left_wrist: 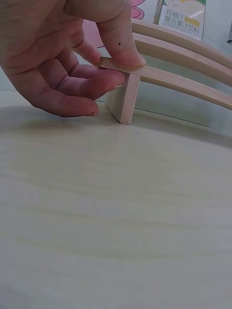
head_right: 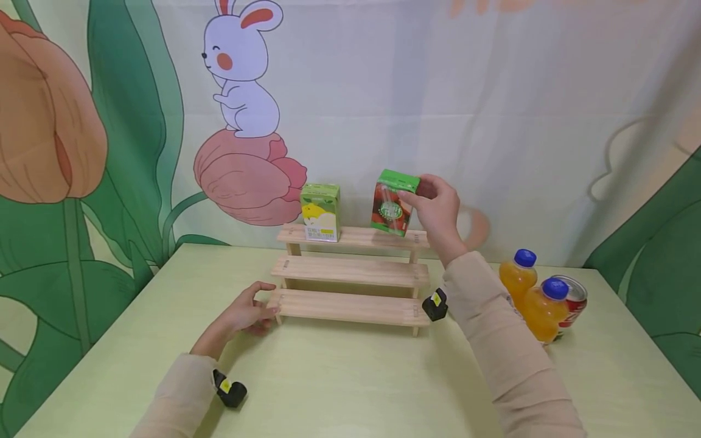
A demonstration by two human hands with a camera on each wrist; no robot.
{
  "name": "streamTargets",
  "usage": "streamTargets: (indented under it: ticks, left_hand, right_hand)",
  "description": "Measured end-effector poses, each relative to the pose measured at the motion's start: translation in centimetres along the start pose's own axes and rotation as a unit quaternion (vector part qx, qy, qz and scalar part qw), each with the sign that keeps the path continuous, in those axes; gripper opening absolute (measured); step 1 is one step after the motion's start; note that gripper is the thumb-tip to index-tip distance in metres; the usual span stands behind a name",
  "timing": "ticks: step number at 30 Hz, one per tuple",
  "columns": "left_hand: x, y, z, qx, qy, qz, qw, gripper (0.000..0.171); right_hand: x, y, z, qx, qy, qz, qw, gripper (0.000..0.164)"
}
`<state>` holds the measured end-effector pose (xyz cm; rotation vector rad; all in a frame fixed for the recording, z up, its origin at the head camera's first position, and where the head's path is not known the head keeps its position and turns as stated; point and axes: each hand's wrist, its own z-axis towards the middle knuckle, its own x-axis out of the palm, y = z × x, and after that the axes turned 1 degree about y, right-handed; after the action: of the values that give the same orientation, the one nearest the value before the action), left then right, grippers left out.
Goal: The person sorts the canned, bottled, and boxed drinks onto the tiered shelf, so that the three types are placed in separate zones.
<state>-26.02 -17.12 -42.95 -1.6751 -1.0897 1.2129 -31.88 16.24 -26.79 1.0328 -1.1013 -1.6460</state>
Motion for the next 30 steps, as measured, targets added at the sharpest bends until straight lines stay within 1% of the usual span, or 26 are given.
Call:
streamTargets:
  ticks: [8, 15, 21, 30]
  left_hand:
    - [0.1, -0.1, 0.0, -0.003, -0.002, 0.007, 1.0, 0.052]
    - [0.0, 0.0, 0.1, -0.006, -0.007, 0.012, 0.9999, 0.052]
    - [0.0, 0.1, 0.2, -0.009, -0.009, 0.01, 0.9999, 0.053]
    - [0.0, 0.2, 0.1, -0.008, -0.007, 0.013, 0.9999, 0.053]
  right_hand:
    - [0.3, -0.6, 0.5, 0.006, 0.005, 0.006, 1.0, 0.044]
    - [0.7, -1.2, 0.9, 0.013, 0.007, 0.029, 0.999, 0.045]
    - [0.9, -1.4, 1.0, 0.015, 0.013, 0.007, 1.0, 0.046]
    - [1.1, -2.0, 1.1, 0.011, 0.035, -0.008, 0.999, 0.047]
